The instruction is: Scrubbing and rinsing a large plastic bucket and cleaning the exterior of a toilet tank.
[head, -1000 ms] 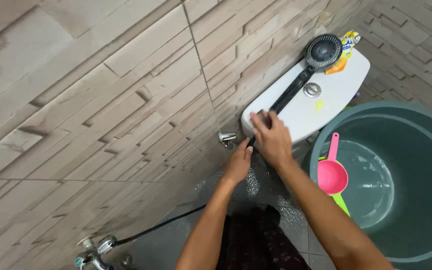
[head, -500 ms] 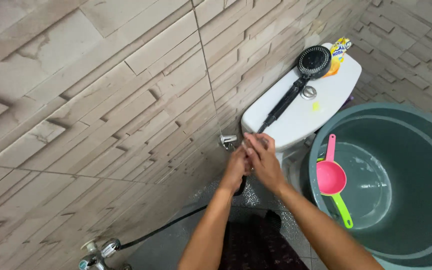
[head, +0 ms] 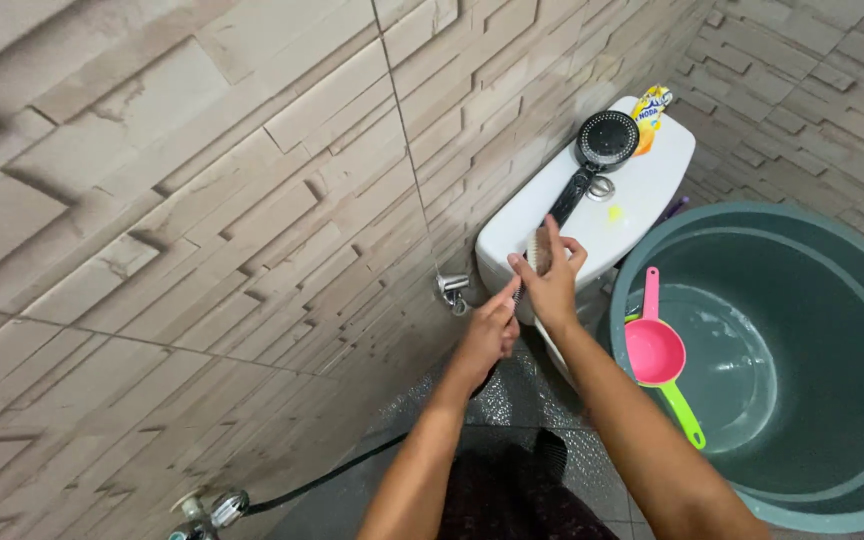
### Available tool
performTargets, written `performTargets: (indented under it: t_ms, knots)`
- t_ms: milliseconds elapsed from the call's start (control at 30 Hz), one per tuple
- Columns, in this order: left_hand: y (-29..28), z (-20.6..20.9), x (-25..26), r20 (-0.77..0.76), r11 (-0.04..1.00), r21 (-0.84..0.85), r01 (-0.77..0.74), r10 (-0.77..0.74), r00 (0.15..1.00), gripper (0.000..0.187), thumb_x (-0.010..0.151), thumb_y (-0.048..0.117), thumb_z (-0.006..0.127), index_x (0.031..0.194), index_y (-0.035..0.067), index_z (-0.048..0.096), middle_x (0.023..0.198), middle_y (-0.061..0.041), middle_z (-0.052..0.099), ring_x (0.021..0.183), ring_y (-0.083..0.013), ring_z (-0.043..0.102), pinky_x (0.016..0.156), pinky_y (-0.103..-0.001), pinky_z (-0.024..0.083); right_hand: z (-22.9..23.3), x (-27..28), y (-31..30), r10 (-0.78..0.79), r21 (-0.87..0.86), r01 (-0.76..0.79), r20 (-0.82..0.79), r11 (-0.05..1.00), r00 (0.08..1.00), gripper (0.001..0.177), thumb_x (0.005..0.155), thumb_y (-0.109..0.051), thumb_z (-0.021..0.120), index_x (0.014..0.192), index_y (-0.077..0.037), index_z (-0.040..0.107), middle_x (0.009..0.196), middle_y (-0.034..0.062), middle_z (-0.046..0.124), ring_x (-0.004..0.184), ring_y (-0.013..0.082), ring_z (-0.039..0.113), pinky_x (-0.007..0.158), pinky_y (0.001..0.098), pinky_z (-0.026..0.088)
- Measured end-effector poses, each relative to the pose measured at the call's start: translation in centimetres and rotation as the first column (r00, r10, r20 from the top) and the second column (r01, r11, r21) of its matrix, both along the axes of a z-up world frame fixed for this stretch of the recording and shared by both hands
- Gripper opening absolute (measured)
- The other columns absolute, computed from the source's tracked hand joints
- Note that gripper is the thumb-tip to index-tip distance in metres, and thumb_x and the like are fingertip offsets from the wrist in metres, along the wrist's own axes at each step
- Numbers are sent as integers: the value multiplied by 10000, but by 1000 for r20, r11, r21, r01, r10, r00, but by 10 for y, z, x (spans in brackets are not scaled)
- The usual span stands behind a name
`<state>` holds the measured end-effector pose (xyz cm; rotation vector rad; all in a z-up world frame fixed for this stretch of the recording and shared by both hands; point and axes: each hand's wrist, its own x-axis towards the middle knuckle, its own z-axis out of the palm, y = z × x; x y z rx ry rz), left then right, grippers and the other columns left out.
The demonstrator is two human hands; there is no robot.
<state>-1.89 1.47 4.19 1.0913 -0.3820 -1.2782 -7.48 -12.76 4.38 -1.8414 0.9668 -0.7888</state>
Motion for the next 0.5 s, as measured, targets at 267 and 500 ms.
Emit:
performTargets:
  t_ms: [267,500]
  knots:
    - [-26,-77,38,-79,986,125,-112,123,989,469,1059,436,453,1385,99,463,819,-106,735,600,-188,635,560,-314,524,-28,23,3,-93,144,80,86,986,992,963,740,-198,788,1599,-182,355,1364,199,339,1253,370,473,1073,409,452]
    - [-48,-134,52,779,977,-21,-211,148,609,508,1100,473,494,969,54,749,867,-115,744,781,-175,671,741,-350,525,47,17,-24,133,-342,-321,-474,883,870,522,1001,-373,579,1506,-271,491,1384,134,497,1150,364,594,903,468,521]
